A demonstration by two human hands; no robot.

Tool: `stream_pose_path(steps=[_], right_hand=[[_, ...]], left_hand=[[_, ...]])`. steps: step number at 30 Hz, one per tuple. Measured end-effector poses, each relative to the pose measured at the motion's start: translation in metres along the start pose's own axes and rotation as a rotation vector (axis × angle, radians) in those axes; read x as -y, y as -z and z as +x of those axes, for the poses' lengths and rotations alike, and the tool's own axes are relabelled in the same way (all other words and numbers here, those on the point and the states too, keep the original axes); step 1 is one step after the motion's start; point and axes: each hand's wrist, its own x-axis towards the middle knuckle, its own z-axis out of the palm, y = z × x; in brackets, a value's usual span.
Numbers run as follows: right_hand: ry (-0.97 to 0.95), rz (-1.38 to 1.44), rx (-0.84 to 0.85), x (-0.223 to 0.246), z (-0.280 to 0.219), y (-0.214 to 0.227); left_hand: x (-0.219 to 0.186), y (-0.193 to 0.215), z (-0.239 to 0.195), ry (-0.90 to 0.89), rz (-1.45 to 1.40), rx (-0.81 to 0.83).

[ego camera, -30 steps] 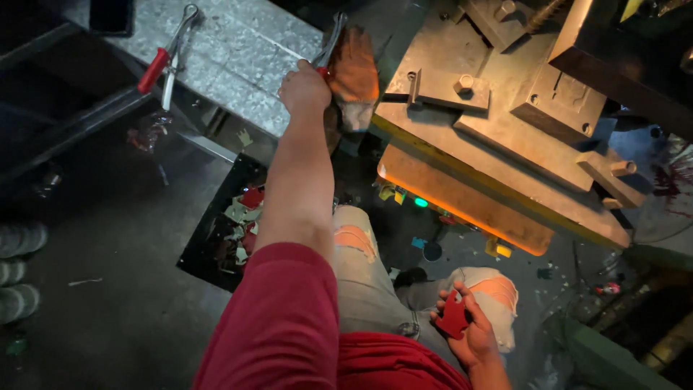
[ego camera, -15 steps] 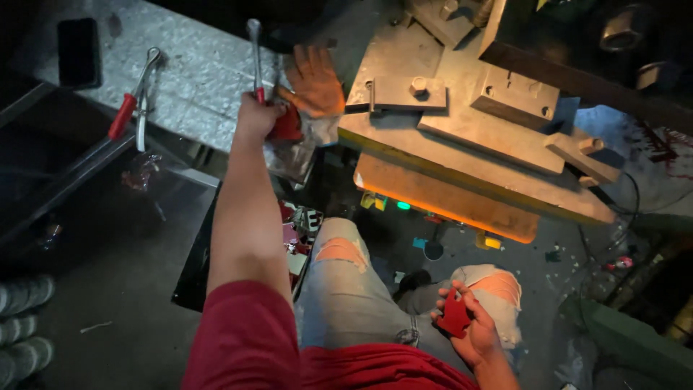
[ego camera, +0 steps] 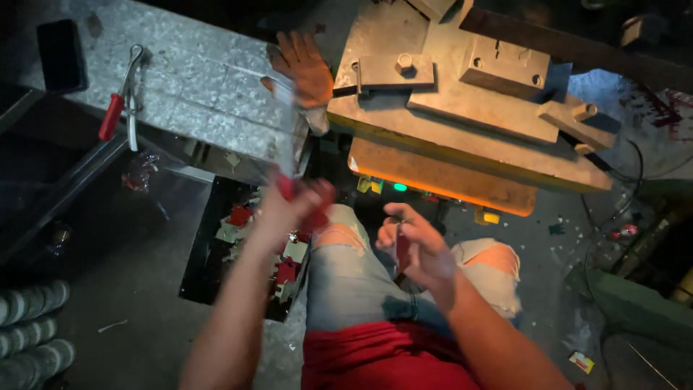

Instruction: Operating a manual press machine using a wrench and a hand tool to process metal parts

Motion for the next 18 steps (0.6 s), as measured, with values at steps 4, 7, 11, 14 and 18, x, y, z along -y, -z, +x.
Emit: stream_pose_path(steps=[4, 7, 11, 14, 18], right_hand=[[-0.026, -0.033, 0.019, -0.020, -0.009, 0.000], [0.140, -0.056, -0.049, -0.020, -0.034, -0.001], [0.133, -0.012, -0.282, -0.031, -0.066, 0.029], [0.112, 0.038, -0.340, -0.029, -0.083, 0.044], [0.139, 0.174, -0.351, -0.019, -0.109, 0.051]], left_hand=[[0.071, -0.057, -0.034, 0.093, 0.250, 0.079], [0.070, -0.090, -0.056, 0.197, 0.269, 0.194], [0.047, -0.127, -0.081, 0.190, 0.249, 0.282], [0.029, -0.150, -0.094, 0.189, 0.256, 0.368], [0.010, -0.171, -0.110, 0.168, 0.242, 0.439]])
